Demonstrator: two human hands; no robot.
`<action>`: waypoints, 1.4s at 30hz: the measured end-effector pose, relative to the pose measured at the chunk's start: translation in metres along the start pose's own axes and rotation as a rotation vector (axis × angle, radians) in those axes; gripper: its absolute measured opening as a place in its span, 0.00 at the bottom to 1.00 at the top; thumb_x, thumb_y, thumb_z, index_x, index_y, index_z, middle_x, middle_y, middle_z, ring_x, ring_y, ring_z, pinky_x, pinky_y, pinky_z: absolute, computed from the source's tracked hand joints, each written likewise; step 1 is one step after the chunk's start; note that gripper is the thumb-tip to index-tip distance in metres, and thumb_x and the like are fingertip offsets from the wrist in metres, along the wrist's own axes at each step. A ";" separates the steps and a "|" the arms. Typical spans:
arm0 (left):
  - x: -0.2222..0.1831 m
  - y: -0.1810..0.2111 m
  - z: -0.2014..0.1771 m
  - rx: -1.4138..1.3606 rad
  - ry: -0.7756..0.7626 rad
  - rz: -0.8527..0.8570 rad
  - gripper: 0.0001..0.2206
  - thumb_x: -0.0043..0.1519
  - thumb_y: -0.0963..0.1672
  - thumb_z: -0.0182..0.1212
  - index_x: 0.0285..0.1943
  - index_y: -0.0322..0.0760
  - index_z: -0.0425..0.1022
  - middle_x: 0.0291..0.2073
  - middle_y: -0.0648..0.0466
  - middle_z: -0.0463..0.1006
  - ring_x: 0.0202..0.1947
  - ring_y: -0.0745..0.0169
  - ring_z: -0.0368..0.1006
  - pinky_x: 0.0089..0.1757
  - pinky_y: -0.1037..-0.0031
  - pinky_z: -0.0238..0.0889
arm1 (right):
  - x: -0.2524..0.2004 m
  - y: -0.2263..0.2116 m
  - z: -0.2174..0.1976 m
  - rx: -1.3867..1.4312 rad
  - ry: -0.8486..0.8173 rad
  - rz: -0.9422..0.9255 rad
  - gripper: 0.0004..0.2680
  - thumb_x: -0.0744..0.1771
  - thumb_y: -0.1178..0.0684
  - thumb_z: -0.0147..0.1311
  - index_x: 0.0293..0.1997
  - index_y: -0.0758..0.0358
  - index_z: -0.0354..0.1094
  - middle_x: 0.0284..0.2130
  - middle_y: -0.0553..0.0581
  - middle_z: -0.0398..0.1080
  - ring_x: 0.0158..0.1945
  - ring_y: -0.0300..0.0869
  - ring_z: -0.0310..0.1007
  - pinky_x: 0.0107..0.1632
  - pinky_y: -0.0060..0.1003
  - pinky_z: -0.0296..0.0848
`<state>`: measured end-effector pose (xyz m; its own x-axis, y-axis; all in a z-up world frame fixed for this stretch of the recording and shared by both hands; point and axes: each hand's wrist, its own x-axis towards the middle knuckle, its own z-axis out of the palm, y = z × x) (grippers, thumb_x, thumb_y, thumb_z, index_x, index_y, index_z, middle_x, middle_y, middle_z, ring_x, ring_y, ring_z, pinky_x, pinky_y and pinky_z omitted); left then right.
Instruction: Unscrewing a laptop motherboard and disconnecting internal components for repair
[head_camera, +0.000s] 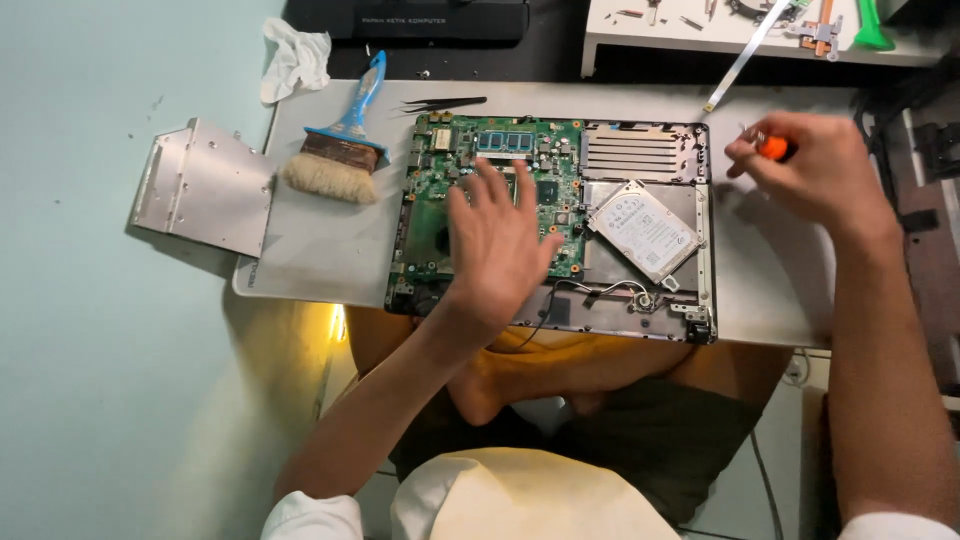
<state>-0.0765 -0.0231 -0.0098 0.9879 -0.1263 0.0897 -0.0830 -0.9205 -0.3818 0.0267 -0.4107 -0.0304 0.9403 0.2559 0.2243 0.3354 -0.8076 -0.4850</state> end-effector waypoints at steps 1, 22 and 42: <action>0.008 0.011 -0.006 -0.003 -0.005 0.011 0.52 0.73 0.71 0.49 0.93 0.34 0.55 0.81 0.21 0.66 0.63 0.35 0.76 0.55 0.49 0.66 | 0.009 -0.005 -0.011 -0.001 -0.003 0.012 0.06 0.79 0.58 0.70 0.59 0.74 0.84 0.43 0.70 0.85 0.27 0.49 0.79 0.27 0.40 0.79; 0.090 0.065 0.007 -0.830 0.417 0.983 0.40 0.46 0.57 0.98 0.65 0.55 0.77 0.57 0.57 0.75 0.58 0.54 0.75 0.58 0.61 0.79 | 0.000 0.035 0.012 0.093 -0.151 0.037 0.09 0.72 0.64 0.73 0.59 0.77 0.84 0.43 0.71 0.86 0.32 0.52 0.84 0.36 0.44 0.85; 0.024 -0.165 0.037 -1.317 0.002 0.464 0.18 0.70 0.50 0.75 0.64 0.42 0.78 0.55 0.52 0.84 0.53 0.58 0.83 0.52 0.63 0.78 | 0.121 -0.215 0.078 -0.354 -0.011 -0.614 0.09 0.81 0.48 0.61 0.58 0.58 0.89 0.39 0.54 0.79 0.18 0.44 0.70 0.24 0.41 0.66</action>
<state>-0.0341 0.1391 0.0210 0.8368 -0.5111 0.1963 -0.4599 -0.4618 0.7584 0.0724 -0.1647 0.0353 0.5881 0.7244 0.3597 0.7684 -0.6392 0.0309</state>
